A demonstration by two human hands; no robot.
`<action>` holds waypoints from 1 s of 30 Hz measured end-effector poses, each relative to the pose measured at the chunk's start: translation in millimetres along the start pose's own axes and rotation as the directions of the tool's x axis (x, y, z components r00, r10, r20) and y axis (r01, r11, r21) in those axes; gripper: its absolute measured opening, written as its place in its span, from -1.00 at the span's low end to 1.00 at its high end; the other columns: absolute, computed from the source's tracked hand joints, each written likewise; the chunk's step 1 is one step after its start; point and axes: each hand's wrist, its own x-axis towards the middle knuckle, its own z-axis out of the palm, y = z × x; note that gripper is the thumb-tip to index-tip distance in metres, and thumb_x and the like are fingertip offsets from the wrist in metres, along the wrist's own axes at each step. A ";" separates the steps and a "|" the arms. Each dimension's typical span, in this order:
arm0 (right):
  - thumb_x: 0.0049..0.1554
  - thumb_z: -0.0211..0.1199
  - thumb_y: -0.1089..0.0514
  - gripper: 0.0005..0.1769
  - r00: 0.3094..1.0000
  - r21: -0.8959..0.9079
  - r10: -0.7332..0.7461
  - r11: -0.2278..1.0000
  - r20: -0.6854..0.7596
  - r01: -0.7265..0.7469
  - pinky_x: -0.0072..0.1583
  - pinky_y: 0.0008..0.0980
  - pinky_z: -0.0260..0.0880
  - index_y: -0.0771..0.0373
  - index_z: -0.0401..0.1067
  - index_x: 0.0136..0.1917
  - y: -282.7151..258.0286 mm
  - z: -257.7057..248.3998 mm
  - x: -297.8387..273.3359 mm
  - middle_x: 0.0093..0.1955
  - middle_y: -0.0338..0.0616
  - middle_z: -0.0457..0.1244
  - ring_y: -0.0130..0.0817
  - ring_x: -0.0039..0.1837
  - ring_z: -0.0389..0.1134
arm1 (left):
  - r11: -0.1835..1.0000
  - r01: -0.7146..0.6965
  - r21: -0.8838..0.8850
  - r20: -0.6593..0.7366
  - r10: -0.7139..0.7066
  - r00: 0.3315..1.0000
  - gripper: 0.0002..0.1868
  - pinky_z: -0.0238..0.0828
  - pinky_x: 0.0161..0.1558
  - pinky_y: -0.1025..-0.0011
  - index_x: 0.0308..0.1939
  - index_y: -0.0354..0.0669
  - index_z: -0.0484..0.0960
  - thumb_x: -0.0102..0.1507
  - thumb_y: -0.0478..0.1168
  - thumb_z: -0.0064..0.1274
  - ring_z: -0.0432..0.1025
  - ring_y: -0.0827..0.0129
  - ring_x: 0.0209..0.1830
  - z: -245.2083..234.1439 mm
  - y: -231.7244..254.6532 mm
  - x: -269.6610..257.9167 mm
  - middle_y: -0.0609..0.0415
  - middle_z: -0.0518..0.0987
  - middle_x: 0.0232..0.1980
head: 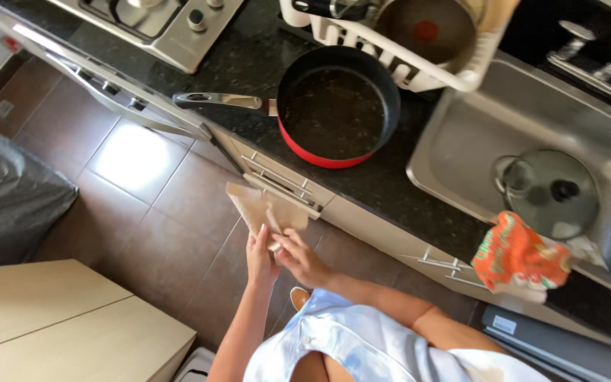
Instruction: The person removes food items from a pan into a plastic container, seals the container, places it in a refrigerator, retrieves paper towels from a drawer, and wipes the inside of the pan before placing the pan into the sink.
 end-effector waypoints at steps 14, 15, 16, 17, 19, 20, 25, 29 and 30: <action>0.11 0.41 0.13 -0.77 0.888 -0.657 -0.445 0.704 -0.115 0.268 0.28 -0.21 0.40 0.04 0.59 0.08 -72.6 -171.3 23.3 0.22 -0.21 0.33 -0.12 0.23 0.41 | 0.976 0.104 0.192 0.730 -0.213 0.649 -0.24 0.33 0.17 0.35 0.22 -0.13 0.58 0.38 0.40 -0.36 0.47 0.38 0.14 139.2 15.1 -63.7 0.11 0.62 0.15; 0.11 0.41 0.13 -0.77 0.887 -0.654 -0.447 0.705 -0.111 0.273 0.28 -0.21 0.40 0.04 0.59 0.08 -74.0 -183.7 25.4 0.22 -0.21 0.33 -0.12 0.23 0.41 | 0.977 0.100 0.189 0.729 -0.208 0.652 -0.24 0.33 0.17 0.35 0.22 -0.13 0.58 0.38 0.40 -0.36 0.47 0.38 0.14 150.6 31.8 -69.3 0.11 0.62 0.15; 0.09 0.44 0.10 -0.74 0.883 -0.698 -0.447 0.679 -0.145 0.229 0.22 -0.25 0.43 -0.02 0.60 0.08 -75.1 -196.4 28.0 0.13 -0.28 0.35 -0.21 0.16 0.42 | 0.947 -0.113 0.302 0.781 -0.177 0.599 -0.31 0.31 0.23 0.20 0.31 -0.21 0.50 0.41 0.27 -0.29 0.44 0.23 0.24 162.2 48.4 -74.4 -0.03 0.58 0.23; 0.07 0.47 0.06 -0.72 0.875 -0.739 -0.449 0.649 -0.179 0.182 0.17 -0.29 0.47 -0.08 0.60 0.09 -75.8 -210.0 30.8 0.05 -0.35 0.37 -0.29 0.09 0.43 | 0.865 -0.327 0.381 0.830 -0.164 0.534 -0.35 0.28 0.29 0.04 0.40 -0.29 0.42 0.44 0.14 -0.22 0.41 0.09 0.34 174.5 64.1 -78.9 -0.17 0.54 0.30; 0.07 0.47 0.12 -0.79 0.854 -0.753 -0.471 0.639 -0.220 0.158 0.16 -0.27 0.47 -0.02 0.61 0.02 -87.2 -242.7 47.3 -0.03 -0.31 0.38 -0.24 0.08 0.43 | 0.670 -0.615 0.416 0.857 -0.064 0.511 -0.46 0.34 0.24 0.08 0.30 -0.17 0.52 0.38 0.09 -0.06 0.45 0.11 0.27 186.7 95.0 -58.8 -0.08 0.57 0.24; 0.07 0.47 0.18 -0.85 0.832 -0.765 -0.489 0.631 -0.263 0.129 0.16 -0.26 0.47 0.04 0.62 -0.05 -91.7 -257.3 55.3 -0.12 -0.27 0.40 -0.19 0.06 0.43 | 0.394 -0.820 0.414 0.890 0.014 0.456 -0.57 0.39 0.18 0.12 0.20 -0.05 0.61 0.33 0.04 0.11 0.50 0.13 0.19 190.6 110.6 -48.5 0.00 0.60 0.17; 0.08 0.50 0.11 -0.76 0.845 -0.707 -0.426 0.702 -0.323 0.083 0.13 -0.28 0.45 0.14 0.58 0.02 -103.0 -295.5 96.4 -0.15 -0.19 0.36 -0.13 0.08 0.40 | -0.448 -0.854 0.266 0.964 0.103 0.246 -0.28 0.27 0.27 -0.08 0.28 -0.26 0.47 0.21 0.14 0.24 0.38 -0.13 0.26 203.0 172.3 31.1 -0.19 0.52 0.16; 0.11 0.49 0.12 -0.77 0.852 -0.705 -0.362 0.709 -0.379 -0.012 -0.08 -0.19 0.50 0.08 0.54 0.04 -67.2 -296.6 142.7 -0.18 -0.18 0.33 -0.10 -0.10 0.44 | -0.802 -0.578 0.152 0.981 0.053 0.184 -0.16 0.20 0.29 -0.12 0.30 -0.23 0.46 0.25 0.40 -0.02 0.34 -0.09 0.27 207.7 198.6 106.8 -0.16 0.48 0.15; 0.11 0.49 0.12 -0.77 0.849 -0.704 -0.355 0.709 -0.391 -0.028 -0.08 -0.19 0.50 0.08 0.54 0.04 -56.9 -296.1 157.0 -0.18 -0.18 0.33 -0.10 -0.10 0.44 | -0.797 -0.588 0.141 0.983 0.041 0.180 -0.16 0.20 0.29 -0.12 0.30 -0.23 0.46 0.25 0.40 -0.02 0.34 -0.09 0.27 210.5 203.7 121.9 -0.16 0.48 0.15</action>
